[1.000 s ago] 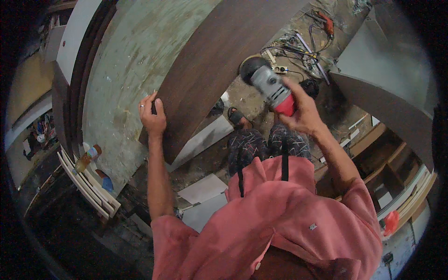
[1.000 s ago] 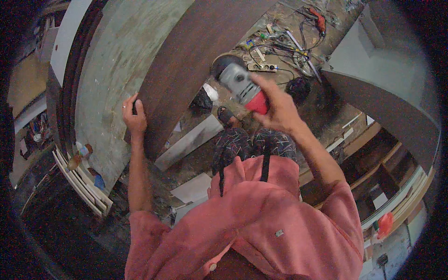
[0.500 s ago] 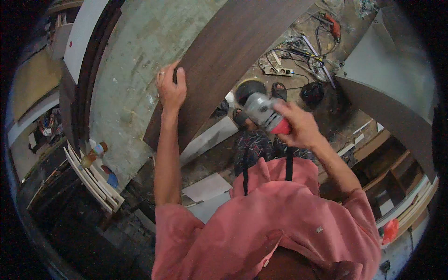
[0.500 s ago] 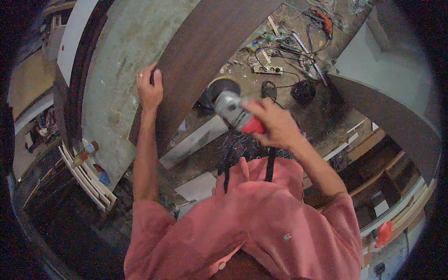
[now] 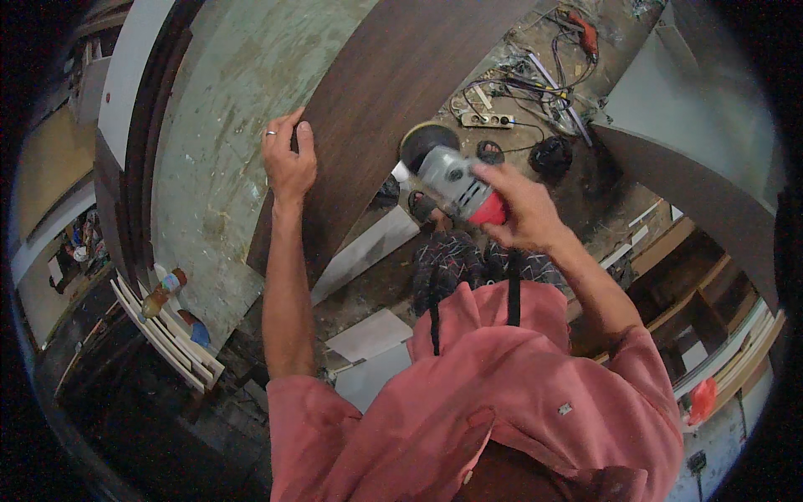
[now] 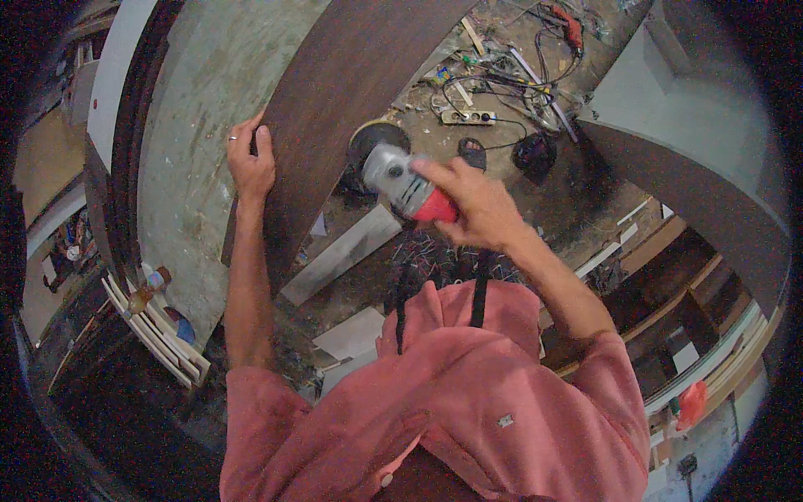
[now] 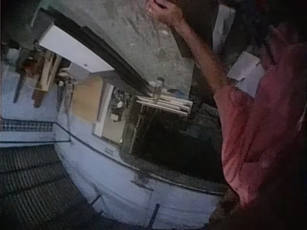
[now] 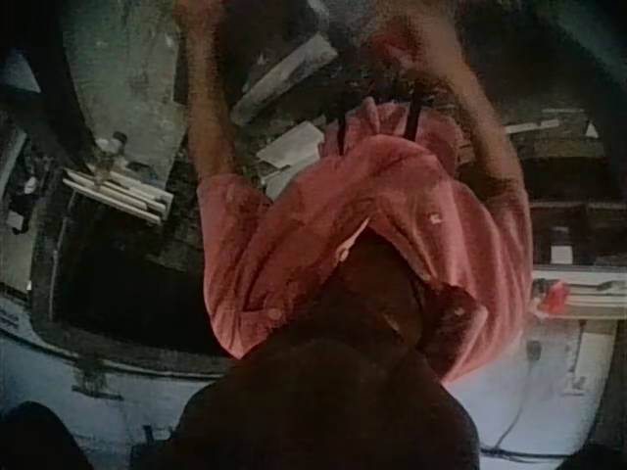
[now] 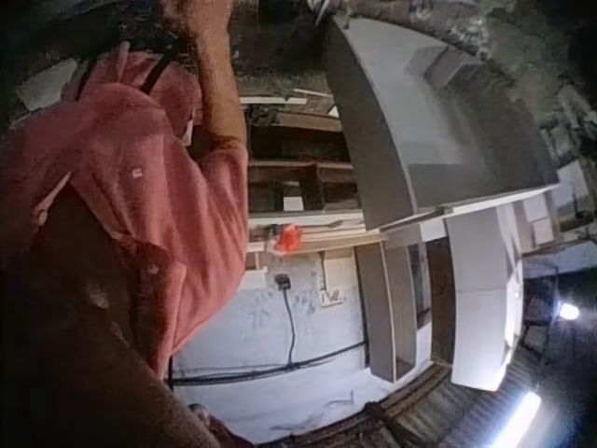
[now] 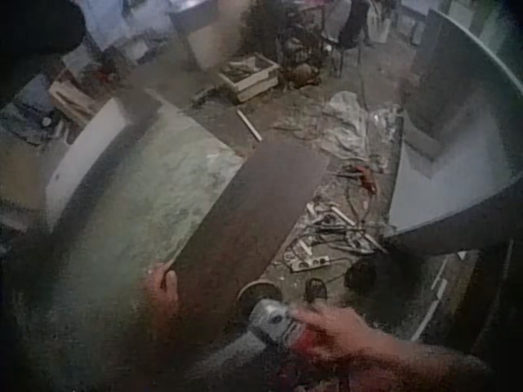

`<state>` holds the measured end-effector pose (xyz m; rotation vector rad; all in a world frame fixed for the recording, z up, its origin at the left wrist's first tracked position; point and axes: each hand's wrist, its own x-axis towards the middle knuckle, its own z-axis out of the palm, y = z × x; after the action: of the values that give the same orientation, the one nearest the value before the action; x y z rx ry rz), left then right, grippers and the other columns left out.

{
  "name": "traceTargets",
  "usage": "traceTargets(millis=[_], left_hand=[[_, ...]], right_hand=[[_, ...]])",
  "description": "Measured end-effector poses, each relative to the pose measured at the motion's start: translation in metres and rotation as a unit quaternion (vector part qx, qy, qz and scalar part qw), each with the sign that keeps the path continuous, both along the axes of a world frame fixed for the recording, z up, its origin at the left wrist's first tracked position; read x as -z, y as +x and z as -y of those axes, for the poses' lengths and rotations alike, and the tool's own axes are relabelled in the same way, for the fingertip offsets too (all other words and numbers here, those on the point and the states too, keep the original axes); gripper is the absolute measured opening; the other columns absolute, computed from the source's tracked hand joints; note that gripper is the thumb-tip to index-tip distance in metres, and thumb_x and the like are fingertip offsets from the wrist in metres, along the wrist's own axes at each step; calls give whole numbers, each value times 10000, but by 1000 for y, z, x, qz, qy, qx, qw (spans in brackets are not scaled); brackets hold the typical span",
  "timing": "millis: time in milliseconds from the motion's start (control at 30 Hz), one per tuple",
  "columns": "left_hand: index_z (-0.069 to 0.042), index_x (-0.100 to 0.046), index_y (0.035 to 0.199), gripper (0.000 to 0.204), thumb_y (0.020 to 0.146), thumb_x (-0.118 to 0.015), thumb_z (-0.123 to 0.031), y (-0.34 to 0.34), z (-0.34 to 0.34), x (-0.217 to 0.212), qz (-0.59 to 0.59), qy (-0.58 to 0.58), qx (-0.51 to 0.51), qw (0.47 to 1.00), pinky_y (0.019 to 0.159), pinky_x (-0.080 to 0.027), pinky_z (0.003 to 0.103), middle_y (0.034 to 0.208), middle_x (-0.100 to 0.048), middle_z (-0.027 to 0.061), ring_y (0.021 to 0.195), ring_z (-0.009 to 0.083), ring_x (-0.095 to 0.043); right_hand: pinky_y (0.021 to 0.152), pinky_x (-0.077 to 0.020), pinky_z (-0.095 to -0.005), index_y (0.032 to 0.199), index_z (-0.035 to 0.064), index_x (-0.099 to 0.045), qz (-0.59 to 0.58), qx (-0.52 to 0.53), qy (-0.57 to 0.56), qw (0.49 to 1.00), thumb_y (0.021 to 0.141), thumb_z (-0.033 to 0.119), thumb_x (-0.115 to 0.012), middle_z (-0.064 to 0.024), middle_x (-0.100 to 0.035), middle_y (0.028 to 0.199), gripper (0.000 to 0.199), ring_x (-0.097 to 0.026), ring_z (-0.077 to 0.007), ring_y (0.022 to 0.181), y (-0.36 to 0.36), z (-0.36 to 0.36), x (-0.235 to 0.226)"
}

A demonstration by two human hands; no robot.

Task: The person sands the edge of a dark wood panel using a power sander, then uses a sanding block to sand a white wood panel by hand, and applies liquid from a bottle to the edge of the white panel.

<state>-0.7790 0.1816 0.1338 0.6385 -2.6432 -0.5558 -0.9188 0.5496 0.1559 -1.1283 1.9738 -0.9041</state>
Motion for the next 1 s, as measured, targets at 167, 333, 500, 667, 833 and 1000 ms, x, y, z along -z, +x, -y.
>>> traceTargets(millis=[167,333,500,667,833,1000], left_hand=[[-35,-707,1145,260,946,-602,-165,-1,1,-1,8,-1,0,1000,913,-480,425,1092,-669,164,1015,337,-623],[-32,-670,1206,341,935,-625,-234,-26,-3,4,33,-30,-3,999,956,-453,462,1113,-655,184,1072,370,-593],[-36,-647,1207,389,914,-655,-291,-82,-37,8,19,-72,-50,996,973,-429,482,1123,-631,190,1089,378,-559],[-44,-649,1197,384,912,-665,-301,-42,-40,8,19,-51,4,999,945,-434,479,1125,-628,180,1065,373,-553],[-35,-658,1182,362,925,-655,-289,-32,-26,5,16,-21,36,999,943,-439,471,1119,-632,178,1056,373,-563],[-40,-666,1184,350,932,-641,-281,-30,-25,9,1,-15,44,999,943,-442,466,1125,-629,169,1062,366,-562]], right_hand=[[1033,-476,-406,1500,156,-390,-2,169,-108,980,662,42,-769,-190,-552,1370,926,-557,-363,1267,-43,-18,16],[1091,-402,-358,1503,82,-377,36,258,-130,957,676,24,-750,-196,-543,1378,909,-546,-283,1280,-60,-41,1],[1107,-412,-393,1467,65,-421,10,178,-118,977,648,60,-764,-220,-533,1414,888,-525,-339,1332,-24,-68,2],[960,-525,-431,1435,130,-467,60,96,-30,993,619,113,-808,-186,-577,1295,885,-596,-411,1165,32,-60,2],[823,-549,-453,1476,266,-439,21,-22,5,1000,663,181,-817,-150,-562,1199,901,-612,-387,1059,76,-34,-6],[765,-529,-460,1517,324,-396,-12,-33,-36,999,660,190,-828,-136,-533,1071,969,-596,-358,975,100,-13,5]])
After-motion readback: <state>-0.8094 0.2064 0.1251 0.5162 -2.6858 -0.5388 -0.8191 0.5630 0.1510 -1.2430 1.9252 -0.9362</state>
